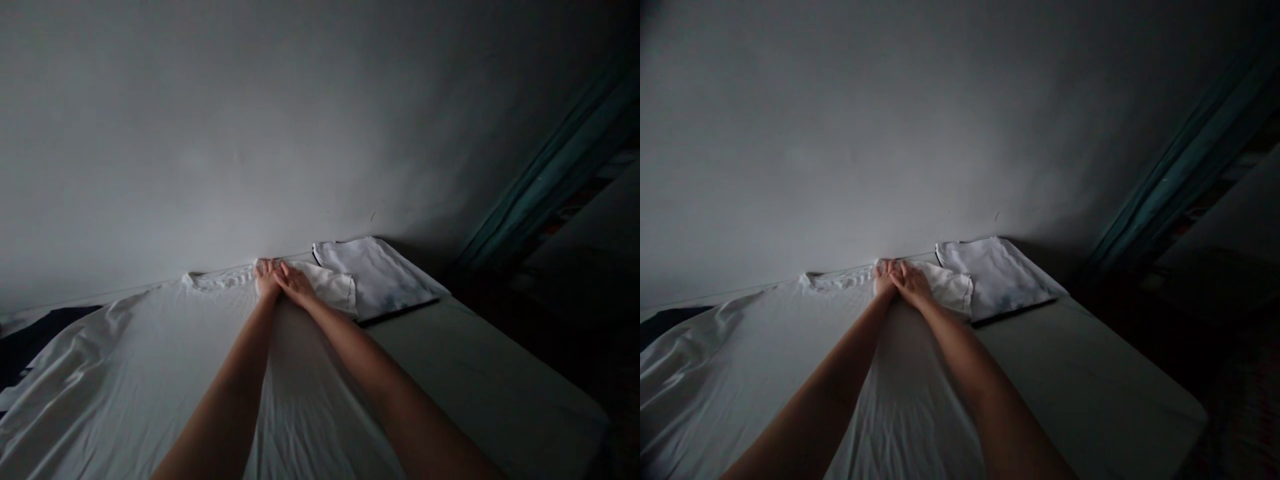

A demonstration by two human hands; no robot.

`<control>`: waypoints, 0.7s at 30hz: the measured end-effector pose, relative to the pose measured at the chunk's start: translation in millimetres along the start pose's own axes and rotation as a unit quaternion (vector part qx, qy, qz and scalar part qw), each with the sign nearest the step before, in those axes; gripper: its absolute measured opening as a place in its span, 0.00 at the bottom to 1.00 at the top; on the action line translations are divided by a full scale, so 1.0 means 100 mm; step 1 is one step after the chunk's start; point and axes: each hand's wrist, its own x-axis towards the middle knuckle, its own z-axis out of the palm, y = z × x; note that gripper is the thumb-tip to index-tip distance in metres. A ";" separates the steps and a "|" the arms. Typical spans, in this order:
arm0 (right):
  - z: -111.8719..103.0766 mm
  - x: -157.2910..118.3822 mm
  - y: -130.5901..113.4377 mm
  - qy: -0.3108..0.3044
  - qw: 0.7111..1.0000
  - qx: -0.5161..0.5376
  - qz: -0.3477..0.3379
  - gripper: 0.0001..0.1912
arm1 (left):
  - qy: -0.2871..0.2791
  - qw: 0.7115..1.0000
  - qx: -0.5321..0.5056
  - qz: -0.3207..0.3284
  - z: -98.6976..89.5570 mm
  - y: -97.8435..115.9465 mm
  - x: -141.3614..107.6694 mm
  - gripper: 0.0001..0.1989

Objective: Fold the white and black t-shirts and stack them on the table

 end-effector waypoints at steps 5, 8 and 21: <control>-0.16 -0.14 0.28 -0.034 0.993 -0.044 0.109 0.30 | 0.008 1.000 -0.017 -0.019 -0.03 0.05 0.05 0.27; -0.30 -0.14 0.25 -0.039 0.984 -0.066 0.163 0.28 | -0.005 0.999 -0.036 -0.009 -0.16 0.02 0.05 0.25; 0.02 0.20 -0.37 -0.094 0.994 -0.036 -0.045 0.32 | -0.021 0.998 0.049 0.044 -0.29 -1.66 -0.80 0.28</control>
